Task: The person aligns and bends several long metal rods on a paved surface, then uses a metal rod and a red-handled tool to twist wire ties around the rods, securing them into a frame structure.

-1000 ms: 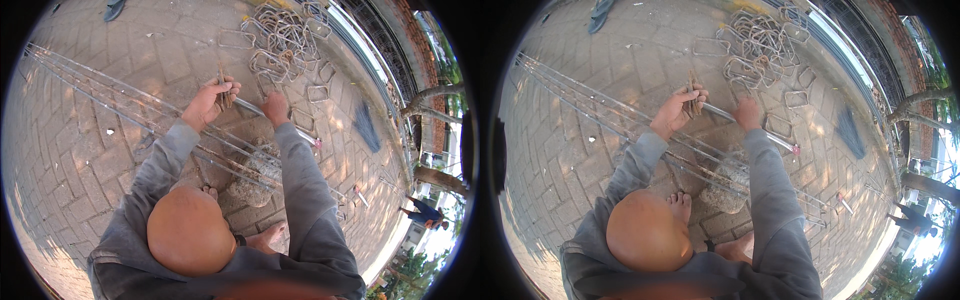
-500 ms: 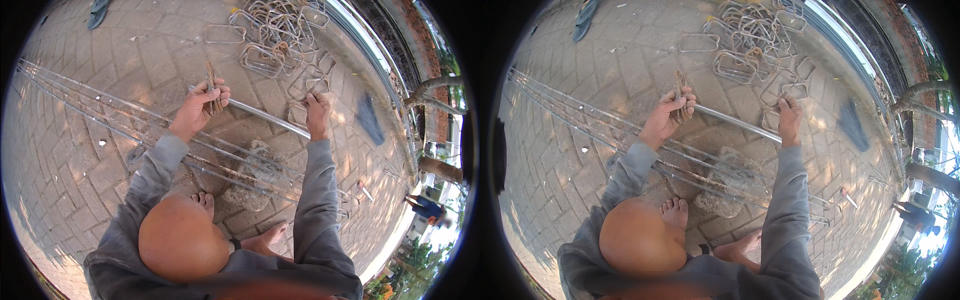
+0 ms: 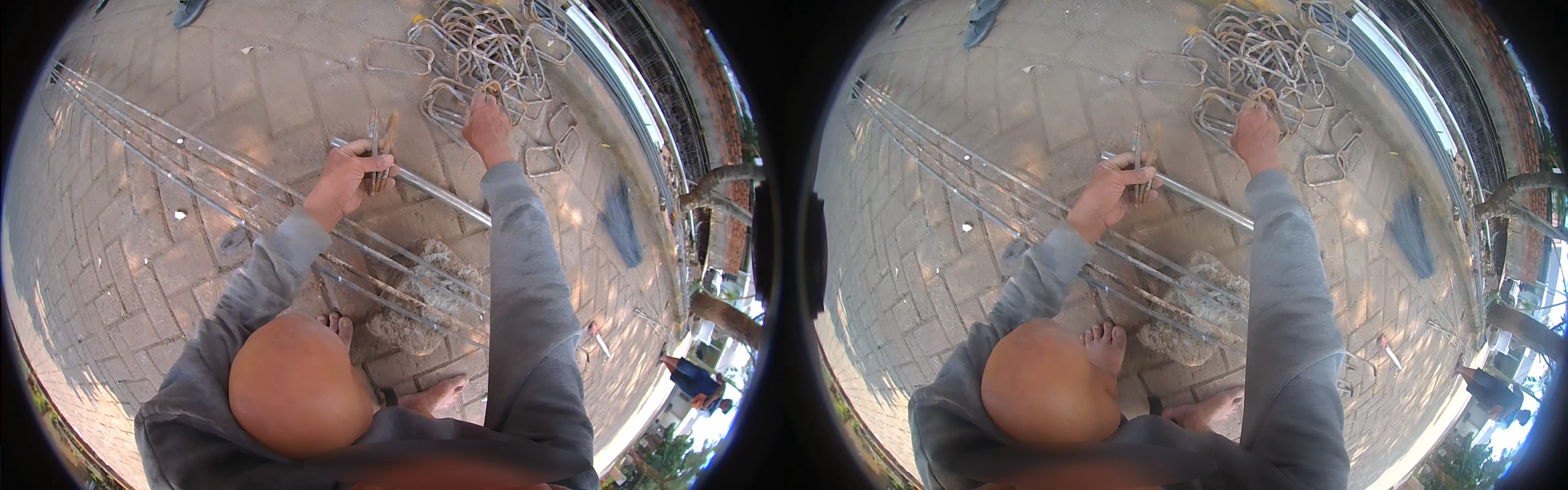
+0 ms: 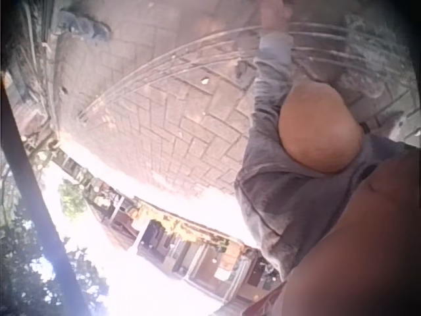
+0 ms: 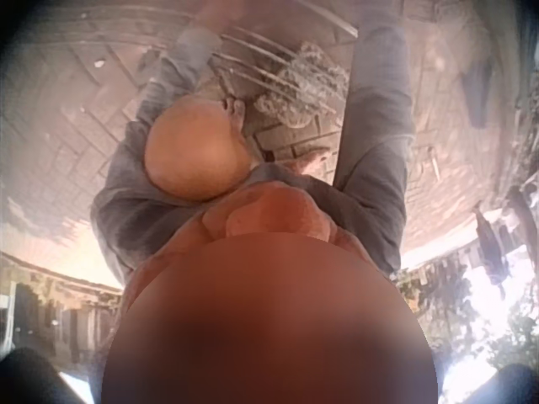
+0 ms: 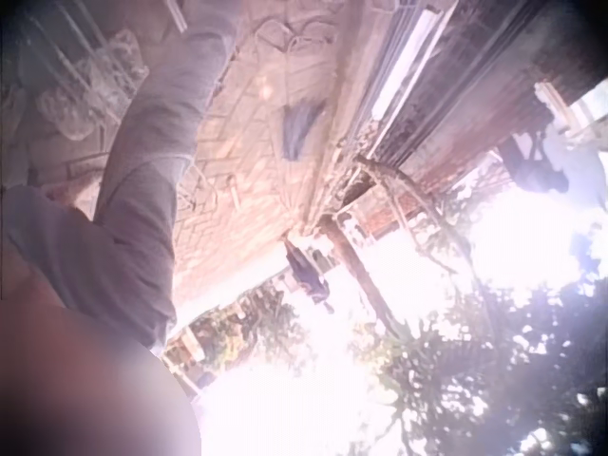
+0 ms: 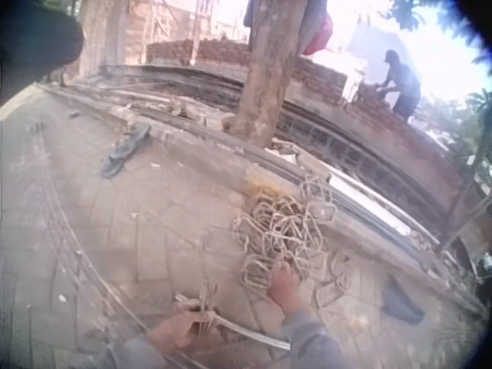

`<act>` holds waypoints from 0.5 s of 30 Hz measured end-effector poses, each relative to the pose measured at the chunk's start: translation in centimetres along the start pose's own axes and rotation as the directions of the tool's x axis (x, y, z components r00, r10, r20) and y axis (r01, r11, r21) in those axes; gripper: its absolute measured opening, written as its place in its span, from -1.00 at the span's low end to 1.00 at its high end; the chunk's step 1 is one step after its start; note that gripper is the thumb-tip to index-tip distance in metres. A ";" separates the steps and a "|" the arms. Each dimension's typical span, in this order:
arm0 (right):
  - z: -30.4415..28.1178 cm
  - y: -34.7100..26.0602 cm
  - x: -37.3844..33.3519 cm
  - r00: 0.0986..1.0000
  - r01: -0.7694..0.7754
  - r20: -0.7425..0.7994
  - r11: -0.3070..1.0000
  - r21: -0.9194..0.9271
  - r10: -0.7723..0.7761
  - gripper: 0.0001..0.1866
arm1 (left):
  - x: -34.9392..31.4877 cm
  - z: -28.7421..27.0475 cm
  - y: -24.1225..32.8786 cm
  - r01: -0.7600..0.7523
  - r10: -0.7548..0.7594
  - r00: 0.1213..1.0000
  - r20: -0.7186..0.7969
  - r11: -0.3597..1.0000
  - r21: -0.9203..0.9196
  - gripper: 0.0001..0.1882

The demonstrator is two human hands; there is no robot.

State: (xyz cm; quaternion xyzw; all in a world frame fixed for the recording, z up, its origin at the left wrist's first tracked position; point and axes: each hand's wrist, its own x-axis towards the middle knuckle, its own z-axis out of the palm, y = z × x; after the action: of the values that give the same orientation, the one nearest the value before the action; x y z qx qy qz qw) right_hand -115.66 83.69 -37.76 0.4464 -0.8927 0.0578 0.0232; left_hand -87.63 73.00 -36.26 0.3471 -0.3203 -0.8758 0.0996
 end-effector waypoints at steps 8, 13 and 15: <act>-6.1 1.8 -5.7 0.947 0.322 -0.133 0.890 0.324 -0.294 -0.83 | 1.2 -1.3 -0.7 -0.124 0.160 0.984 0.075 0.927 -0.354 -0.84; -9.2 3.0 -9.0 0.952 -0.266 0.235 0.147 0.953 0.195 -0.86 | 0.9 -0.9 -0.3 -0.095 0.137 0.983 0.123 0.950 -0.297 -0.82; -9.9 3.3 -9.7 0.956 -0.197 0.216 -0.110 0.974 0.201 -0.84 | 0.8 -0.7 -0.1 -0.090 0.145 0.975 0.166 0.950 -0.301 -0.80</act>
State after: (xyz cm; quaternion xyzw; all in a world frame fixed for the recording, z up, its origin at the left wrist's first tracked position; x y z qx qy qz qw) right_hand -112.55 94.60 -29.10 0.1816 -0.6197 0.6943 -0.3176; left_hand -87.77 72.44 -37.13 0.2254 -0.2159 -0.9344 0.1714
